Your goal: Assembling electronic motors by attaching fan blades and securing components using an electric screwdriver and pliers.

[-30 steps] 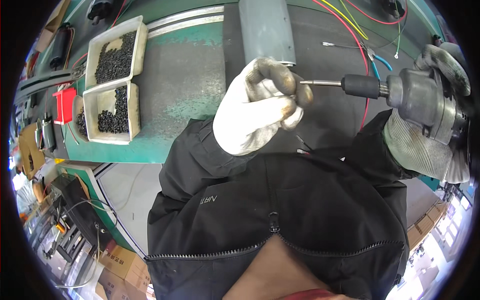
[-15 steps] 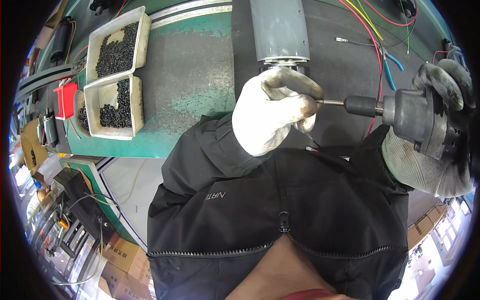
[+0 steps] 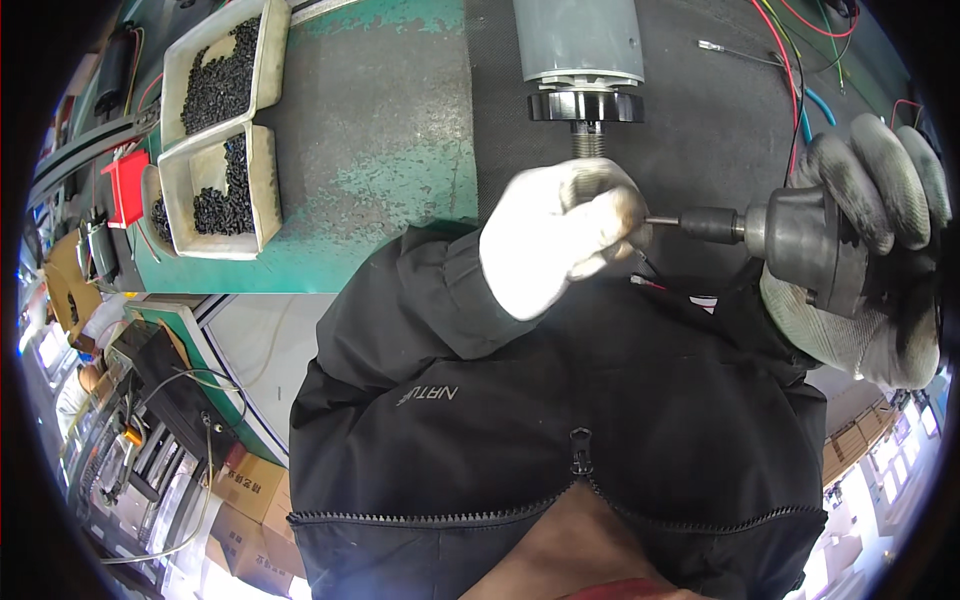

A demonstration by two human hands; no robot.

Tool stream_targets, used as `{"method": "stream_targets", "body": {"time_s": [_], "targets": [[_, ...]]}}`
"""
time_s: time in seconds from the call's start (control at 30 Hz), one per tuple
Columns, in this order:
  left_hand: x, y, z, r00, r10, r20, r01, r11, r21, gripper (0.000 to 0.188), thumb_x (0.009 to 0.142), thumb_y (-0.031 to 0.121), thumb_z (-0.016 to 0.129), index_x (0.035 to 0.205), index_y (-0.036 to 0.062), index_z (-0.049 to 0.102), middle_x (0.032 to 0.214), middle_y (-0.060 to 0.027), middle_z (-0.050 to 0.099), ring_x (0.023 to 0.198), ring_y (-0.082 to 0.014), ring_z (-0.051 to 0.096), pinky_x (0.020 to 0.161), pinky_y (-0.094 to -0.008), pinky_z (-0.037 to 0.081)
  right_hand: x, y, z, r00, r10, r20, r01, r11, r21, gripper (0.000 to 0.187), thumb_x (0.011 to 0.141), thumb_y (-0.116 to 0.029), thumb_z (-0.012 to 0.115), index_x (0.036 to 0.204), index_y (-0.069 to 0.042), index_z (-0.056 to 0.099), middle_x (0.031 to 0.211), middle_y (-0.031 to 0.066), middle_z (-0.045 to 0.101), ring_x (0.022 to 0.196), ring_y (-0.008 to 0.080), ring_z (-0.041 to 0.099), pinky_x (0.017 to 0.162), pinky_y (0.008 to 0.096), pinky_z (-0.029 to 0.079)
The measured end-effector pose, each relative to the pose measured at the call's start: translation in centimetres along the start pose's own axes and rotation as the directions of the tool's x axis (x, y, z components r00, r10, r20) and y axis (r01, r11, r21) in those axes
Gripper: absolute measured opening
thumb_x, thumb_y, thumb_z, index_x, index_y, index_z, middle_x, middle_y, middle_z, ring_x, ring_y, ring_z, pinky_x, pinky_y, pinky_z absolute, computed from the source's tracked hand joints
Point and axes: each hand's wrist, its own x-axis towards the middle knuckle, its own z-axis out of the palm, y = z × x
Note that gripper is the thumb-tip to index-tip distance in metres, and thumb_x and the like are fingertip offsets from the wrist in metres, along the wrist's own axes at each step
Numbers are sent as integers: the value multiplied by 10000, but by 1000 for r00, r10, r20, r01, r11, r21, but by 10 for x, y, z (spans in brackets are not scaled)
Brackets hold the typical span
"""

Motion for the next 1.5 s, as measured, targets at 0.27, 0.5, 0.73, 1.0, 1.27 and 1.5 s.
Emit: {"method": "stream_targets", "body": {"time_s": [0.27, 0.5, 0.73, 1.0, 1.27, 1.5], "targets": [[-1, -6, -17, 959, -244, -146, 198, 941, -273, 292, 911, 360, 593, 1046, 108, 531, 935, -78, 588, 625, -124, 514, 555, -258, 420, -2, 6, -3, 995, 101, 7, -101, 995, 27, 572, 835, -222, 554, 1230, 157, 389, 1087, 161, 410, 1078, 294, 356, 882, 472, 422], [15, -18, -23, 977, -195, -92, 81, 728, -681, 262, 992, 277, 444, 1085, 47, 526, 885, -27, 556, 588, -68, 435, 558, -242, 415, -14, -7, -24, 848, 51, -528, -116, 989, -90, 460, 815, -175, 515, 1181, 93, 441, 1123, 202, 472, 1085, 313, 435, 920, 488, 390], [19, -17, -18, 993, -66, -103, 9, 880, -475, 331, 996, 310, 416, 1150, 34, 512, 967, -101, 591, 666, -101, 489, 590, -266, 438, -22, 30, -13, 888, 56, -457, -114, 988, -101, 343, 823, -91, 532, 1157, -25, 488, 1115, 141, 467, 1095, 304, 415, 950, 468, 377], [17, -21, -25, 997, 77, -16, -77, 923, -377, 307, 967, 272, 508, 1141, 20, 514, 1019, -138, 602, 673, -90, 500, 599, -245, 431, -13, 34, -1, 911, 43, -409, -100, 988, -119, 316, 805, -51, 598, 1067, -213, 529, 1012, 1, 442, 987, 219, 366, 825, 418, 418], [18, -17, -17, 955, 70, -288, -60, 997, 43, 354, 949, 292, 547, 1092, -32, 537, 922, -122, 637, 550, -79, 460, 484, -212, 364, -18, 44, 1, 945, -9, -326, -73, 968, -239, 298, 882, -83, 535, 1158, -192, 522, 1144, 54, 499, 991, 247, 406, 888, 445, 388], [17, -13, -18, 952, 108, -286, -80, 991, 106, 327, 950, 274, 548, 1041, -40, 544, 872, -108, 622, 517, -84, 444, 471, -219, 352, -11, 56, -9, 967, -98, -233, 5, 928, -373, 277, 880, -118, 526, 1153, -160, 543, 1024, 68, 516, 942, 244, 425, 899, 457, 352]]}}
